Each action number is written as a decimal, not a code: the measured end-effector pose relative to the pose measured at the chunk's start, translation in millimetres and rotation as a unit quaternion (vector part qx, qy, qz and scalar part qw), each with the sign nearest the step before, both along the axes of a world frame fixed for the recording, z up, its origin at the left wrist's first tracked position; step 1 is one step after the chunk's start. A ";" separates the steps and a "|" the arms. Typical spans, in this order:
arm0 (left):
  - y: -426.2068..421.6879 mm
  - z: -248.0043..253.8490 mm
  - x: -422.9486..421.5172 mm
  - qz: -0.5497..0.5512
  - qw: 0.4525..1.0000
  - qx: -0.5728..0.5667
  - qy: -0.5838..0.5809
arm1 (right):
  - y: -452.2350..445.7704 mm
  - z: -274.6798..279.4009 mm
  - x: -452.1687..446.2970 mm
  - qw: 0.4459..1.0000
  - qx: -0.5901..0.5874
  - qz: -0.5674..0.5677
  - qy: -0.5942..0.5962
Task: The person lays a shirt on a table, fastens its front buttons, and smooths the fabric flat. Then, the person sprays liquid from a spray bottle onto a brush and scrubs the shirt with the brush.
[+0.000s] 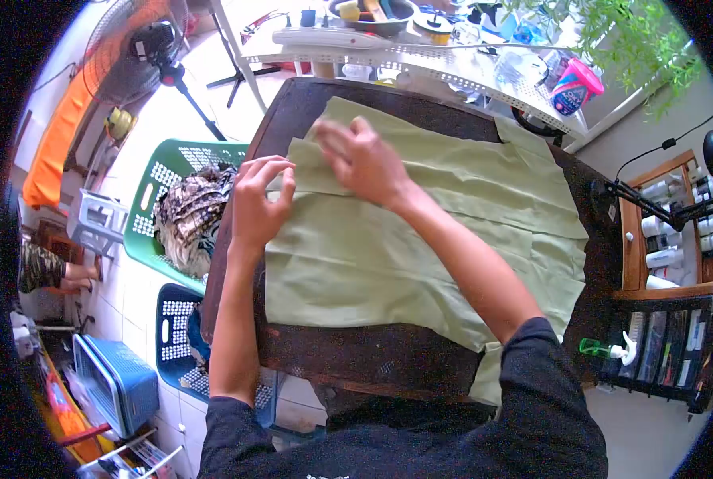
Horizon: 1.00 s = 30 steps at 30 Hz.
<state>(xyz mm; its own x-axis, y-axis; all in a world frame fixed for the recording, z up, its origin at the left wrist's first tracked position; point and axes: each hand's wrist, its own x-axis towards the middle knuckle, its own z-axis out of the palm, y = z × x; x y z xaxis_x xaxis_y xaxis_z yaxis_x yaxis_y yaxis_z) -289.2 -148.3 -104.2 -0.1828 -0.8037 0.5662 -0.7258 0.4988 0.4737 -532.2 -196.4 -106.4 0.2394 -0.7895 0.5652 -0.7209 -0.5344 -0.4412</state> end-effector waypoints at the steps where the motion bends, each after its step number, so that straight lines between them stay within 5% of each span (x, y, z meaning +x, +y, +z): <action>1: 1.4 -1.4 -8.3 -0.003 1.000 0.013 -0.018 | -10.4 1.9 -4.5 0.999 0.008 -0.043 -0.026; 4: -6.4 -3.8 -22.9 -0.010 0.998 0.035 -0.057 | -28.0 6.2 -7.5 0.988 0.021 -0.128 -0.082; 8: -32.1 -35.7 -41.1 0.012 0.994 -0.012 -0.106 | -13.0 7.2 4.7 1.000 0.006 0.022 -0.001; 13: -28.1 -36.8 -44.1 -0.034 0.991 0.068 -0.108 | 27.2 19.7 -22.0 0.994 0.047 -0.090 -0.039; 16: -29.7 -34.9 -46.5 -0.021 0.985 0.087 -0.145 | 59.0 17.4 -56.3 0.997 0.076 -0.026 0.000; 18: -26.6 -36.6 -47.7 -0.004 0.976 0.111 -0.185 | 45.6 -2.4 -105.0 0.991 -0.060 -0.113 -0.033; 20: -21.6 -38.3 -48.6 0.000 0.975 0.112 -0.190 | 61.5 6.7 -141.9 0.964 0.021 -0.261 -0.055; 23: -23.8 -30.6 -52.5 0.011 0.970 0.115 -0.213 | 94.2 -4.4 -161.9 0.986 0.003 -0.167 0.006; 28: -21.8 -23.0 -55.4 0.012 0.968 0.139 -0.210 | 101.1 -11.6 -203.1 0.951 0.023 -0.300 -0.072; 30: -22.4 -24.0 -53.8 0.015 0.968 0.133 -0.213 | 113.7 1.5 -197.6 0.965 0.047 -0.255 -0.044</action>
